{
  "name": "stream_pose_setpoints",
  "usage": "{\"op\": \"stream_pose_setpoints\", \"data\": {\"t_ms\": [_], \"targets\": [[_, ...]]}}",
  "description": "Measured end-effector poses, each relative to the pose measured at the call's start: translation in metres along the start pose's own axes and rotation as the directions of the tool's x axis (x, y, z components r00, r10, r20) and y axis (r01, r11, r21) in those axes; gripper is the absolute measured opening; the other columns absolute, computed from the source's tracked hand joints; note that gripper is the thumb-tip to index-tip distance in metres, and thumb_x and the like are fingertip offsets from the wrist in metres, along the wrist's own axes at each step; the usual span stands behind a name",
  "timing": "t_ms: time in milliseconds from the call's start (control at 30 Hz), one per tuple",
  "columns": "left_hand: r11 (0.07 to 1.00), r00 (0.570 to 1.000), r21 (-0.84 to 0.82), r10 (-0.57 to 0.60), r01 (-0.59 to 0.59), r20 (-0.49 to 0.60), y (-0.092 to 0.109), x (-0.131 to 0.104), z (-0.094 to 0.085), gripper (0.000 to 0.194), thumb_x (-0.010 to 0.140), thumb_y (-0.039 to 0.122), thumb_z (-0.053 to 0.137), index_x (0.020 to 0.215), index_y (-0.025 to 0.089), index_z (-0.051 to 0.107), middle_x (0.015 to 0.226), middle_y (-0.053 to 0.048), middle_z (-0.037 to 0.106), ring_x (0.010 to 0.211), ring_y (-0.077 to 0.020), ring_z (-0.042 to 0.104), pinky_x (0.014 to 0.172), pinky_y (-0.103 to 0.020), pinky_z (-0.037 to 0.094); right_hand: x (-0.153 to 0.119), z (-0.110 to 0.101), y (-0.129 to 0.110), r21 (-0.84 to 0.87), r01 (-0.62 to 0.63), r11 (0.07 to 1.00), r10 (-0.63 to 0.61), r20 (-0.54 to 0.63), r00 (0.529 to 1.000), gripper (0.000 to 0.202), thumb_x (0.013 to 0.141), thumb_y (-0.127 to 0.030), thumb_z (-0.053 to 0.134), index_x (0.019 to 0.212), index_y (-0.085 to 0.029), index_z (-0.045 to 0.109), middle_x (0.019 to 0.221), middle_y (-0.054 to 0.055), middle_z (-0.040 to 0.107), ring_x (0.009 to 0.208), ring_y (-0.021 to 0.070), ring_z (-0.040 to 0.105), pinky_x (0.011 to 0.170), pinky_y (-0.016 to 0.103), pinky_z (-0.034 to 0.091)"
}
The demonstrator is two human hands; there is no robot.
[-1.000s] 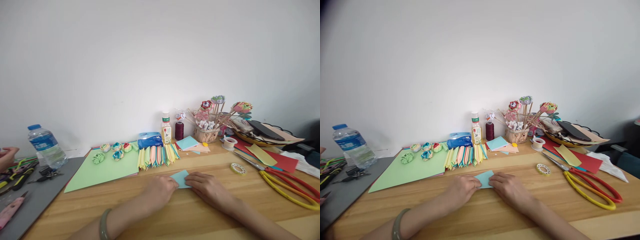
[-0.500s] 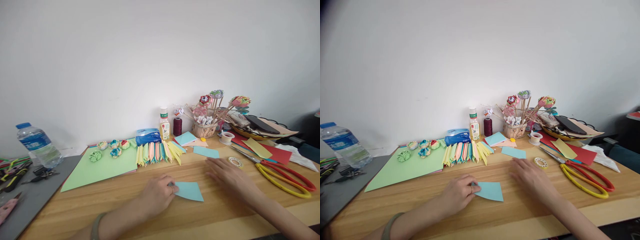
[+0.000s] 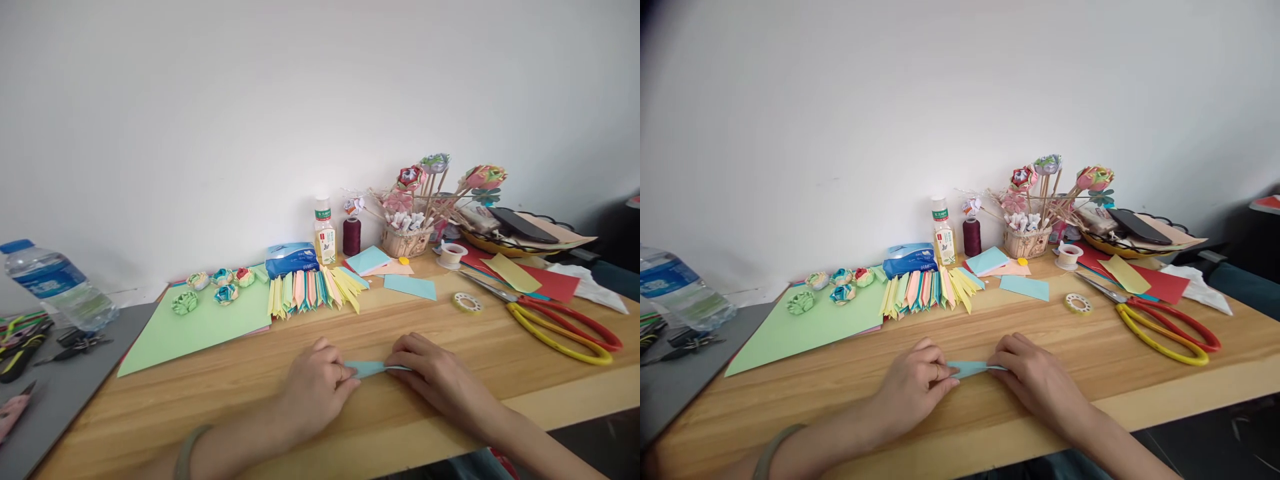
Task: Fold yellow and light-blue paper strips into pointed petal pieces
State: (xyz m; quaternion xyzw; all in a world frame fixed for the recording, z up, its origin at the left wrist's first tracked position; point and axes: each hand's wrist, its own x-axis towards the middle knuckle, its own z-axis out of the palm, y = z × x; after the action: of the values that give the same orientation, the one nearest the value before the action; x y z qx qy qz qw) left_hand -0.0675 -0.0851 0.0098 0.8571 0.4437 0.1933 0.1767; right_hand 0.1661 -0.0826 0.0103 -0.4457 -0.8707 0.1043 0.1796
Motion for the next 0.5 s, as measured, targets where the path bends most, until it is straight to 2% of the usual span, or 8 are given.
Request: {"op": "stream_pose_setpoints", "data": {"t_ms": [133, 233, 300, 500], "targets": [[0.996, 0.996, -0.034, -0.08, 0.081, 0.028, 0.003, 0.0, -0.001, 0.012, 0.078, 0.027, 0.07, 0.088, 0.026, 0.074, 0.079, -0.002, 0.066, 0.084, -0.0194, 0.054, 0.07, -0.03, 0.044, -0.004, 0.0, -0.004, 0.008, -0.114, 0.993, 0.114, 0.006, 0.993, 0.021, 0.084, -0.012, 0.048, 0.09, -0.023, 0.065, 0.091, 0.005, 0.063, 0.086, 0.0209, 0.059, 0.07, 0.033, 0.049], [0.987, 0.989, -0.077, -0.142, 0.144, 0.034, 0.005, 0.001, -0.003, 0.013, 0.075, 0.028, 0.073, 0.088, 0.027, 0.074, 0.076, -0.001, 0.068, 0.083, -0.0195, 0.054, 0.07, -0.03, 0.044, -0.01, 0.0, -0.007, 0.054, -0.173, 0.983, 0.173, -0.002, 0.985, 0.013, 0.086, -0.025, 0.051, 0.091, -0.023, 0.063, 0.093, 0.006, 0.064, 0.086, 0.0217, 0.06, 0.071, 0.035, 0.05], [0.982, 0.986, -0.089, -0.164, 0.166, 0.035, 0.006, 0.002, -0.004, 0.013, 0.073, 0.027, 0.074, 0.086, 0.027, 0.074, 0.074, 0.0, 0.068, 0.083, -0.02, 0.054, 0.07, -0.031, 0.044, -0.015, 0.001, -0.008, 0.087, -0.206, 0.975, 0.209, -0.025, 0.978, 0.016, 0.088, -0.033, 0.05, 0.091, -0.023, 0.062, 0.094, 0.006, 0.065, 0.085, 0.0216, 0.06, 0.071, 0.035, 0.05], [0.975, 0.981, -0.113, -0.192, 0.193, 0.019, 0.01, 0.004, -0.005, 0.013, 0.068, 0.028, 0.078, 0.079, 0.025, 0.073, 0.075, 0.001, 0.068, 0.083, -0.021, 0.055, 0.071, -0.032, 0.043, -0.022, 0.012, -0.005, 0.148, -0.164, 0.975, 0.182, -0.122, 0.976, 0.024, 0.09, -0.032, 0.045, 0.077, -0.023, 0.063, 0.103, 0.007, 0.065, 0.096, 0.0232, 0.059, 0.078, 0.037, 0.051]]}}
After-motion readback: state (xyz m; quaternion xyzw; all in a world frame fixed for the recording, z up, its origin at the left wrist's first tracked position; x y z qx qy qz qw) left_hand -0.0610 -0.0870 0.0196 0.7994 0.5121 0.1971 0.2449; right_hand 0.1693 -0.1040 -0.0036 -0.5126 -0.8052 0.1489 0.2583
